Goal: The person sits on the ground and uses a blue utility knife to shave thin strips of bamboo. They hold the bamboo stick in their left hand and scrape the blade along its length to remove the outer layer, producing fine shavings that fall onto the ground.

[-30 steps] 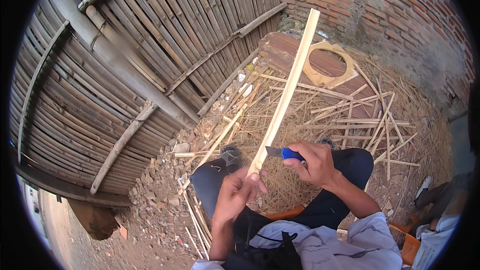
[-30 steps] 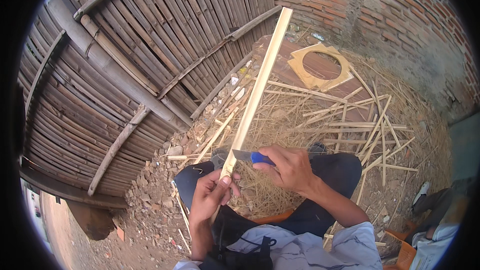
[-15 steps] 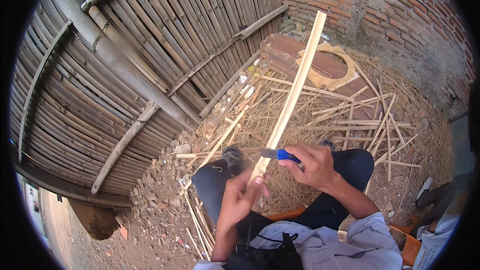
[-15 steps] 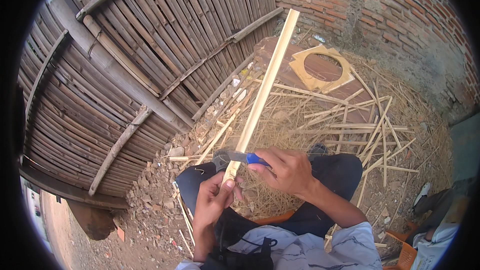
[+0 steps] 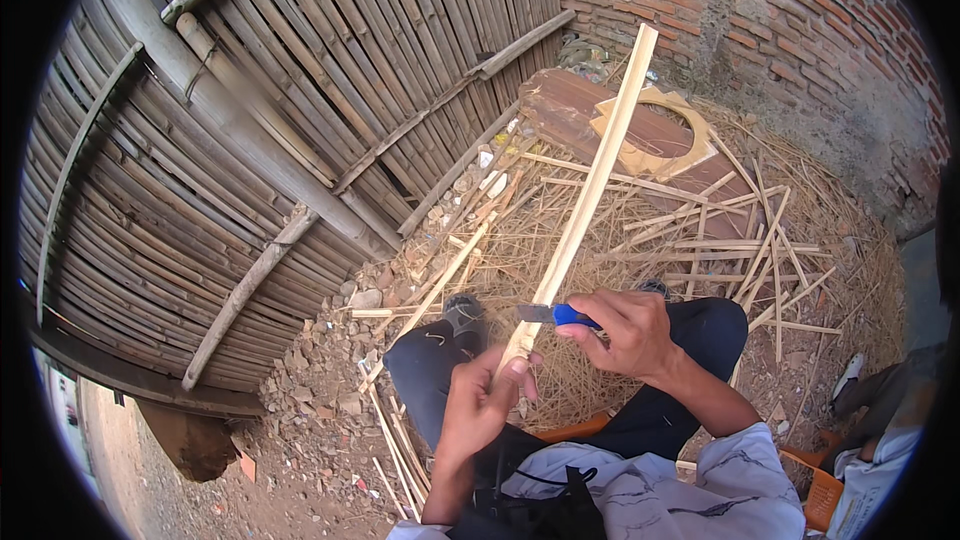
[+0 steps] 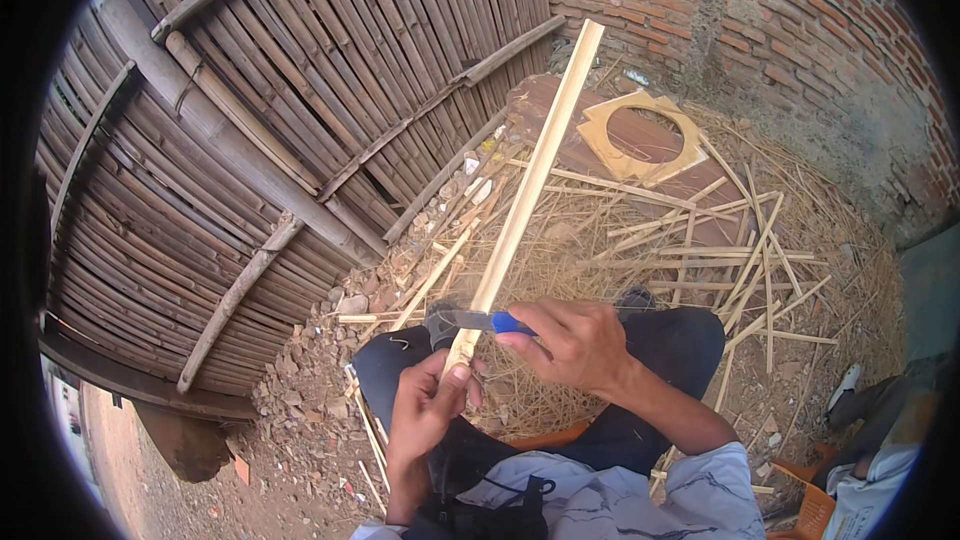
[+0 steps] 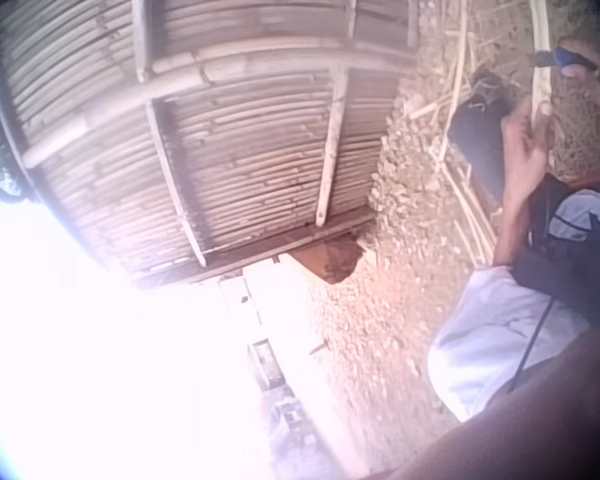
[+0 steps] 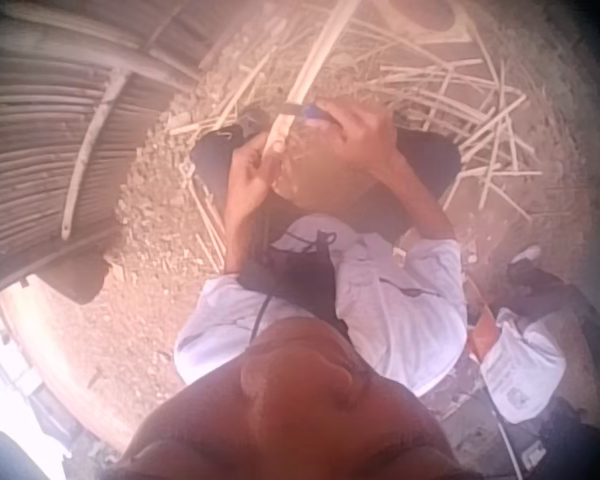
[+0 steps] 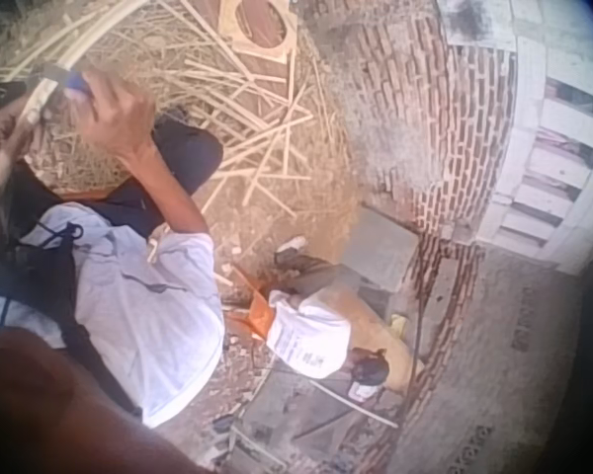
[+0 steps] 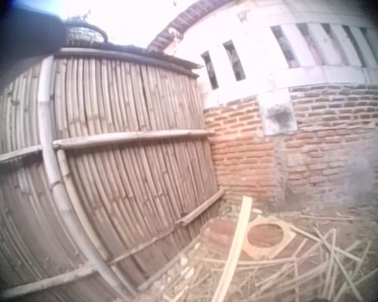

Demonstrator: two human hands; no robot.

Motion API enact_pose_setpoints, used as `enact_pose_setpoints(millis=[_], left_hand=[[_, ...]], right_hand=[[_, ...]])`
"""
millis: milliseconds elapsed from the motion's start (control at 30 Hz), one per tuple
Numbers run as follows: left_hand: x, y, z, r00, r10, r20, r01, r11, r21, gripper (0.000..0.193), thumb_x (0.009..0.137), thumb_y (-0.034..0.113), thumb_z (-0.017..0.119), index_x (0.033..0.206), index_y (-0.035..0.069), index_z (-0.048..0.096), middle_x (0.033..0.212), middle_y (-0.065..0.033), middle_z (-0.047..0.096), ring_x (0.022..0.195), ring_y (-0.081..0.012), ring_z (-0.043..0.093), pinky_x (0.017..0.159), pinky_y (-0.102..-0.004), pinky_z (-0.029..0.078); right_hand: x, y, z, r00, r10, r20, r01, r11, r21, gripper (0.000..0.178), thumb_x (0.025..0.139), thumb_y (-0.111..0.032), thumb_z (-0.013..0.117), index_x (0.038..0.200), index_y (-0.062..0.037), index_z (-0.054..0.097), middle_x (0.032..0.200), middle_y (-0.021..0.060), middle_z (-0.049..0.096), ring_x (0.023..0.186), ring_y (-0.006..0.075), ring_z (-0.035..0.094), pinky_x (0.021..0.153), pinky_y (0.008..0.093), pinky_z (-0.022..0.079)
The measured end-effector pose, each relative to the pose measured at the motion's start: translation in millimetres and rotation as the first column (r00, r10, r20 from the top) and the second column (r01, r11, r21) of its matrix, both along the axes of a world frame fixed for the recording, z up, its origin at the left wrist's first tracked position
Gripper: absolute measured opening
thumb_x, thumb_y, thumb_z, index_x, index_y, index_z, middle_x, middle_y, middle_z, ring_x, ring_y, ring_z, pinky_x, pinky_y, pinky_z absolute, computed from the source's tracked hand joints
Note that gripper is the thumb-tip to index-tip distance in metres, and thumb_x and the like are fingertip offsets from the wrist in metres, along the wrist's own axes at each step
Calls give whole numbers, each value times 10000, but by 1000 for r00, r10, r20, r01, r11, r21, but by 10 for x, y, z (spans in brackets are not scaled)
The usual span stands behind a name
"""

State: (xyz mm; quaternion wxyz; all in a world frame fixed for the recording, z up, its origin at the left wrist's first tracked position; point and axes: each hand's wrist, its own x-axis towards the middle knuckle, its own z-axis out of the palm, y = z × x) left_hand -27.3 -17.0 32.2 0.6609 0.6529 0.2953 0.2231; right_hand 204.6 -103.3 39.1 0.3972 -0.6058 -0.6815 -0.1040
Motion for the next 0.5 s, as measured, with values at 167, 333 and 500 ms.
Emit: enact_pose_setpoints(millis=[167,333,500], left_hand=[[-8,-6,-21,1000,-4,-16,4,999,37,250,1149,185,576,1205,22,757,744,8,696,587,-20,460,541,-240,356],[-84,-31,-90,999,-18,-44,20,999,46,266,1161,209,561,1182,13,739,753,1,682,565,-9,397,521,-216,299],[-235,-92,-226,996,-71,-58,71,997,-5,271,1156,195,567,1186,1,753,742,-8,697,595,-35,484,553,-240,379]], right_hand=[[19,-6,-26,1000,-21,12,21,1000,9,286,939,-314,842,1067,-73,755,869,71,774,670,241,757,566,353,577],[232,42,-40,981,-188,-58,192,977,92,263,953,-289,833,1056,-60,759,881,101,783,695,276,767,591,372,580],[782,139,79,943,-296,-150,317,937,144,263,996,-262,799,1074,-15,751,881,142,776,715,300,770,613,378,568]])
